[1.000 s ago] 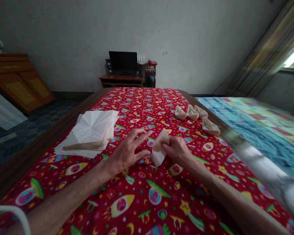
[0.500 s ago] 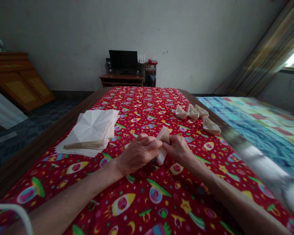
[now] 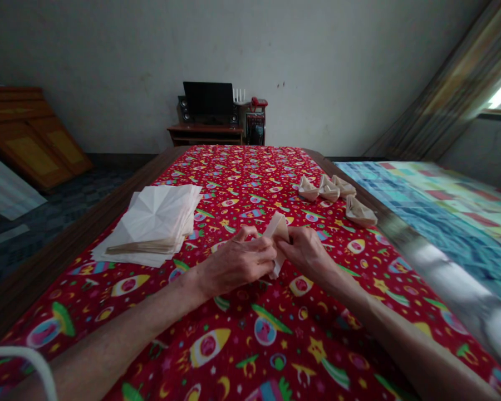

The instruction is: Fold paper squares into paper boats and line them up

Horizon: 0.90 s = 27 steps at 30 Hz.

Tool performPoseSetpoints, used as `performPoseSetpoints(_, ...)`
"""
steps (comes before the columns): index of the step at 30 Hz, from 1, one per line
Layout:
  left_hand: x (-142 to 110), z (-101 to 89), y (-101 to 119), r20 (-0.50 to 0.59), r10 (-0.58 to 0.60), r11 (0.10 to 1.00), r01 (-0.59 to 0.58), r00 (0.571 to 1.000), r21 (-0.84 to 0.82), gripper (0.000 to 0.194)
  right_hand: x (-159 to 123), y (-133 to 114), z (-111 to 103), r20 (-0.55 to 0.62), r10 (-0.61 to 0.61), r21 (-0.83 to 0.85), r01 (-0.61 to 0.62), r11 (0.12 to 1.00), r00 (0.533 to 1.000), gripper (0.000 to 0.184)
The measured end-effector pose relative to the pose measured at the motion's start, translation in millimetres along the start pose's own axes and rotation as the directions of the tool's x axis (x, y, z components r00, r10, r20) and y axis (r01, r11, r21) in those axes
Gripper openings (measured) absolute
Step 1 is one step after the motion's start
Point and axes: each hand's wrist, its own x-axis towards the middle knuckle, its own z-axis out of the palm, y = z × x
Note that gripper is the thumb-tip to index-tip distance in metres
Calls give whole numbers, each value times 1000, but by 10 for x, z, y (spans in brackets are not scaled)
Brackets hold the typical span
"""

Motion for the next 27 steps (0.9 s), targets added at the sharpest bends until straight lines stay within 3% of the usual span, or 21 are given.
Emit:
performPoseSetpoints(3,-3,3,13,-43,24,998,-21,999,62,17,12,-20,-19,-5,1,-16,-1,1000,1000,24)
performPoseSetpoints(8,-29,66,43,-143,-27,992,44,989,120,15,3,-22,-34,-30,-29,-10,29,1000,999,28)
performPoseSetpoints(17,-72,113,107,-129,-42,988,61,991,145,14,-87,60,108,36,-149,-23,150,988,988,23)
performPoseSetpoints(24,-57,116,118,-165,24,978,11,986,210,13,-68,-5,53,-44,-128,-28,127,991,991,28)
performPoseSetpoints(27,-89,124,101,-176,-24,983,56,984,177,12,-52,-29,62,-32,-53,32,54,998,998,16)
